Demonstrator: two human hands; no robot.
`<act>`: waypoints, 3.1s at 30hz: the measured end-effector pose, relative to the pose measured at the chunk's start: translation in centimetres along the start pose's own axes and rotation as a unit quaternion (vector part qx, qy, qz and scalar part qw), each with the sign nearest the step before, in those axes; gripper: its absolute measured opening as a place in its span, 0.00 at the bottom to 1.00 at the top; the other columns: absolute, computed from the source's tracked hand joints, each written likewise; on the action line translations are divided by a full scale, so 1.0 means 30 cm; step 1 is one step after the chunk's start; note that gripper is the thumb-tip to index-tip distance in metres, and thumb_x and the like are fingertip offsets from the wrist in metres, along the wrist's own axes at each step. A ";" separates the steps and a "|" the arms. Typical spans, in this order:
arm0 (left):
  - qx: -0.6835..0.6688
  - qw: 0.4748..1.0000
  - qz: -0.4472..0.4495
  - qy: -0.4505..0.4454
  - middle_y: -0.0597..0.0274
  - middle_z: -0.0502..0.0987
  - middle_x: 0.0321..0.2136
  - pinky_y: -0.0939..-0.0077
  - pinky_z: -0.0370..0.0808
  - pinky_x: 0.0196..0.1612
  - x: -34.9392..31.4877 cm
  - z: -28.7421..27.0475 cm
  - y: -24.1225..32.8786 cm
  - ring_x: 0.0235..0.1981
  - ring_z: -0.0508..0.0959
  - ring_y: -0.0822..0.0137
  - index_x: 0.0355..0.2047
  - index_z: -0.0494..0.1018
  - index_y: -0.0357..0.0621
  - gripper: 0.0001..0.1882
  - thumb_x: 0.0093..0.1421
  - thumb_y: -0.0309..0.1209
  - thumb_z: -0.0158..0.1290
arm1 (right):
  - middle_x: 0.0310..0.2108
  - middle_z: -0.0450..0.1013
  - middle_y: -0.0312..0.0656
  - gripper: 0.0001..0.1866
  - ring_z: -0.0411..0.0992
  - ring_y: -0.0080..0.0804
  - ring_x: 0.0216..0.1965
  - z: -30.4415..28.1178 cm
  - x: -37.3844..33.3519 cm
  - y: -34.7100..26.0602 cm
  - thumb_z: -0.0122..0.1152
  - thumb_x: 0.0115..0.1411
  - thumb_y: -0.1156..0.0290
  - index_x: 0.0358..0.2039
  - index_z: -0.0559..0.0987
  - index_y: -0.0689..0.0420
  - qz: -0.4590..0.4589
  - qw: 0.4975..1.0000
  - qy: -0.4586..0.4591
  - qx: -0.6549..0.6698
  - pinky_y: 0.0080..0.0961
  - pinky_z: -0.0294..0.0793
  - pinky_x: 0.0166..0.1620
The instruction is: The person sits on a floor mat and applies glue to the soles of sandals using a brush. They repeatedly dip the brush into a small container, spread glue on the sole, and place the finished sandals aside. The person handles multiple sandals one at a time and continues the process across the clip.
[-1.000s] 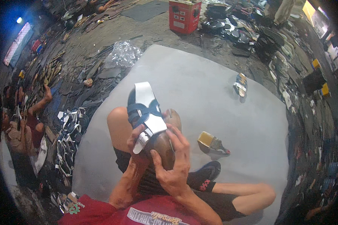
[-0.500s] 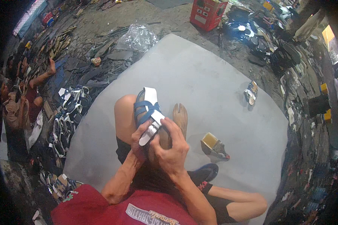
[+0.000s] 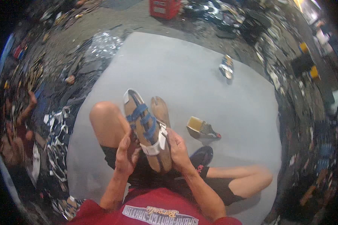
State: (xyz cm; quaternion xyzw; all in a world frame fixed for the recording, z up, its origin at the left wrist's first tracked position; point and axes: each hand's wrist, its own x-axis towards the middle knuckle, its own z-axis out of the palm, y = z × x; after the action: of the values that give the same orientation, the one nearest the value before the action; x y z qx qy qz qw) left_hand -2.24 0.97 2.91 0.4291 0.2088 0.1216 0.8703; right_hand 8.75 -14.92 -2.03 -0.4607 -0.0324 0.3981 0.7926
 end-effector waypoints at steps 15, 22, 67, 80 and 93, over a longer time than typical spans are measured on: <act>-0.061 0.981 -0.180 -0.032 0.46 0.82 0.37 0.55 0.86 0.33 0.009 0.027 -0.187 0.30 0.85 0.51 0.55 0.71 0.35 0.41 0.66 0.66 0.47 | 0.39 0.70 0.35 0.25 0.69 0.29 0.36 -0.828 0.188 0.195 0.69 0.63 0.44 0.48 0.75 0.49 0.044 0.810 0.563 0.162 0.36 0.69 0.36; 0.057 0.981 -0.182 -0.033 0.49 0.81 0.52 0.61 0.81 0.54 -0.056 0.007 -0.214 0.49 0.83 0.57 0.63 0.70 0.37 0.39 0.71 0.61 0.42 | 0.42 0.73 0.33 0.20 0.68 0.27 0.39 -1.061 0.185 0.240 0.70 0.67 0.50 0.48 0.74 0.46 0.076 0.881 0.411 0.223 0.33 0.66 0.34; -0.274 0.945 -0.163 -0.070 0.37 0.83 0.41 0.52 0.86 0.37 0.208 -0.038 -0.200 0.36 0.86 0.43 0.61 0.70 0.31 0.46 0.68 0.66 0.38 | 0.32 0.80 0.42 0.20 0.74 0.40 0.36 -0.691 0.123 -0.048 0.68 0.67 0.52 0.43 0.86 0.59 -0.162 0.732 0.321 -0.579 0.41 0.73 0.41; -0.191 0.981 -0.023 -0.003 0.45 0.79 0.57 0.58 0.84 0.54 0.178 -0.039 -0.220 0.50 0.84 0.51 0.69 0.64 0.38 0.41 0.71 0.61 0.48 | 0.36 0.81 0.45 0.16 0.75 0.46 0.44 -0.586 0.141 -0.014 0.66 0.68 0.56 0.40 0.87 0.57 -0.286 0.610 0.371 -0.640 0.44 0.69 0.50; -0.198 0.958 -0.169 -0.123 0.44 0.78 0.58 0.56 0.85 0.54 0.110 0.061 -0.160 0.53 0.84 0.54 0.72 0.61 0.39 0.44 0.72 0.63 0.47 | 0.45 0.82 0.36 0.16 0.79 0.23 0.43 -0.254 -0.076 -0.415 0.65 0.71 0.53 0.48 0.83 0.51 -0.096 0.971 0.217 0.016 0.27 0.75 0.45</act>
State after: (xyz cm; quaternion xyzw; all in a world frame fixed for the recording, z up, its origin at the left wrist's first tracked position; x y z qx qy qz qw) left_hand 1.69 -1.89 -0.79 0.2181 0.1413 -0.0426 0.9647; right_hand 17.86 -25.02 3.74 -0.5180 0.1027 0.2110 0.8226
